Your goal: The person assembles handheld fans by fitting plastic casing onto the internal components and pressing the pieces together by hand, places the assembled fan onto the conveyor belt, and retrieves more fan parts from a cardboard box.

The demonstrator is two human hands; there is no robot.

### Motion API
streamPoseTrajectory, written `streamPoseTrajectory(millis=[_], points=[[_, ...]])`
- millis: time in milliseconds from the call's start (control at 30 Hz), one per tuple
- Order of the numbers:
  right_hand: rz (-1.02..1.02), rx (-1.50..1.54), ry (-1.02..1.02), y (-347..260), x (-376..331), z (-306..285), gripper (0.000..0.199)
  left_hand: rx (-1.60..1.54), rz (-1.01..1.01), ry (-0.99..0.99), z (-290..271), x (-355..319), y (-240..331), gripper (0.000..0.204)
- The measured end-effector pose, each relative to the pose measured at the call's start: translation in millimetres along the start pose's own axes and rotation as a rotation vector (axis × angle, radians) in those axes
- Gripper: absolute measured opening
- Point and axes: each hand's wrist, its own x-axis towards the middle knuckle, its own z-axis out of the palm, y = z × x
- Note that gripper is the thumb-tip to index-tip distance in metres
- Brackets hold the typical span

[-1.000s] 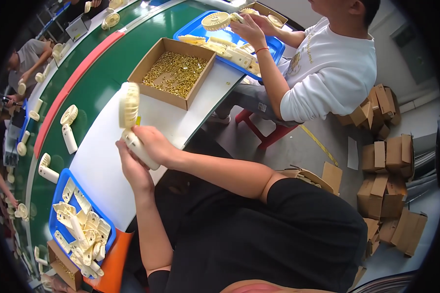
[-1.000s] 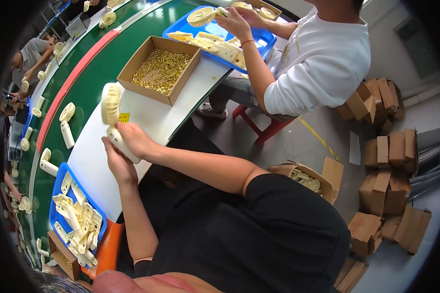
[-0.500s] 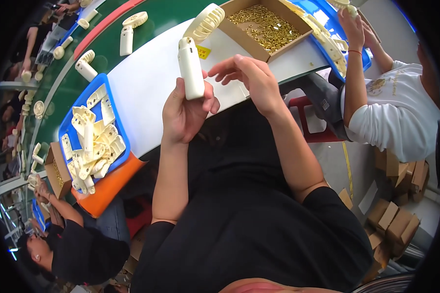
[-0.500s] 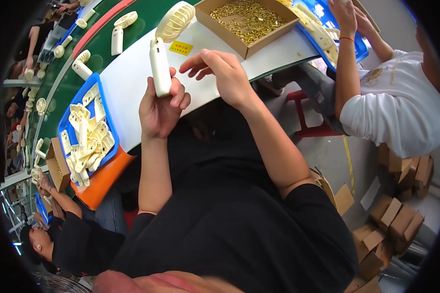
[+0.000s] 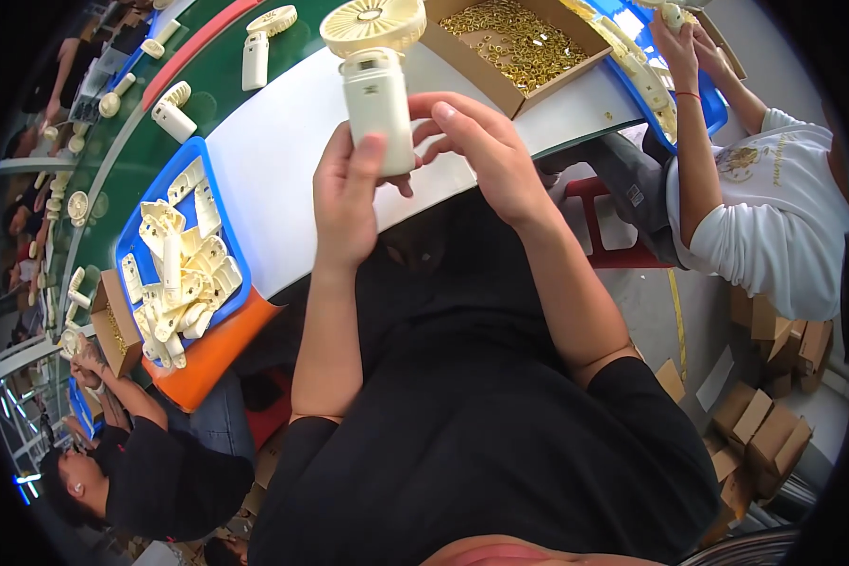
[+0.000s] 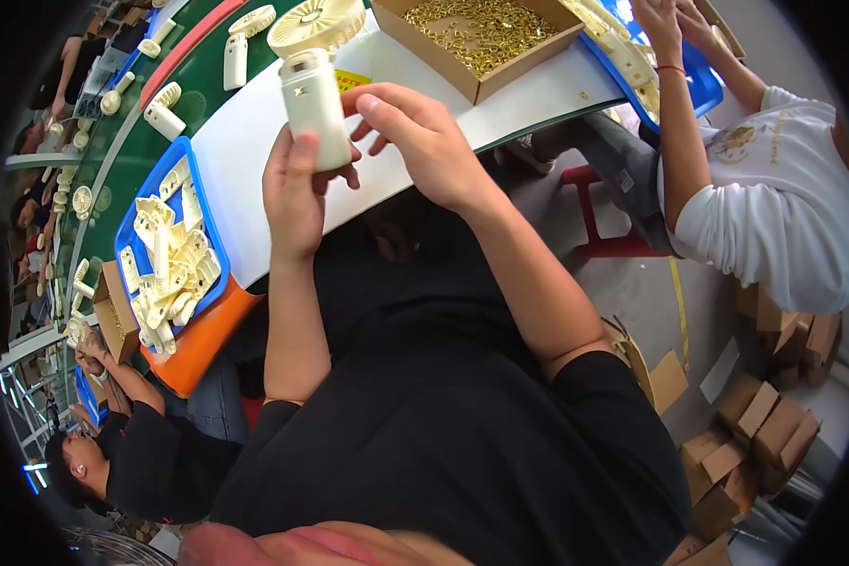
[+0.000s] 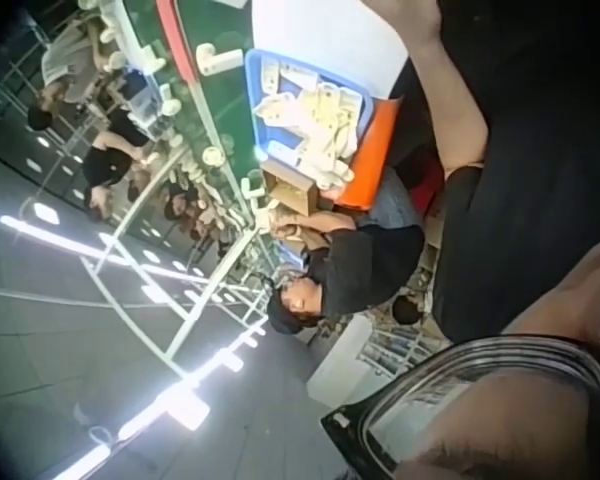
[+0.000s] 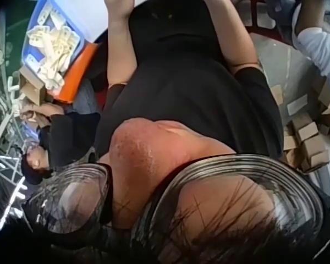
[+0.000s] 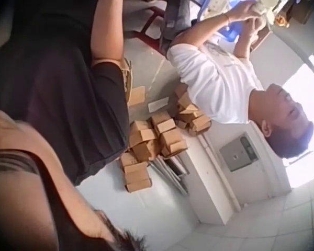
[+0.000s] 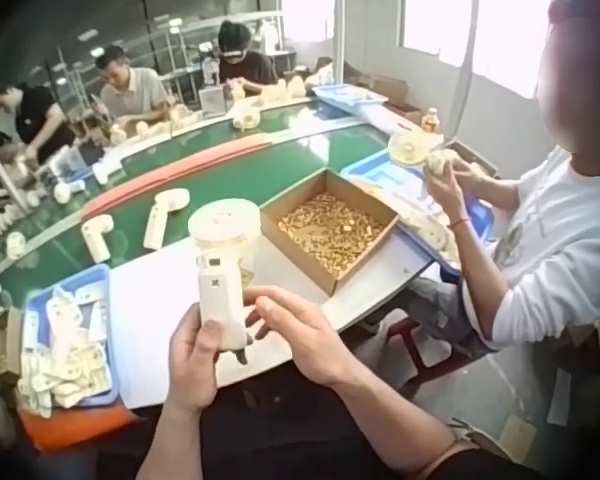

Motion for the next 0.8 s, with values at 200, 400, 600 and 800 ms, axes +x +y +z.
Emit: streamPoseTrajectory(millis=[200, 400, 600, 800], points=[[0.187, 0.464, -0.037, 26, 14, 17, 0.048, 0.979, 0.521, 0.401, 25, -4, -14, 0.027], [0.275, 0.671, -0.120, 32, 15, 22, 0.049, 1.085, 0.662, 0.411, 19, -2, -14, 0.027], [0.250, 0.738, -0.191, 34, 23, 24, 0.056, 1.144, 0.686, 0.415, 10, 6, -17, 0.026], [0.130, 1.013, -0.286, 52, 38, 32, 0.054, 1.271, 0.903, 0.337, 2, 20, -22, 0.023]])
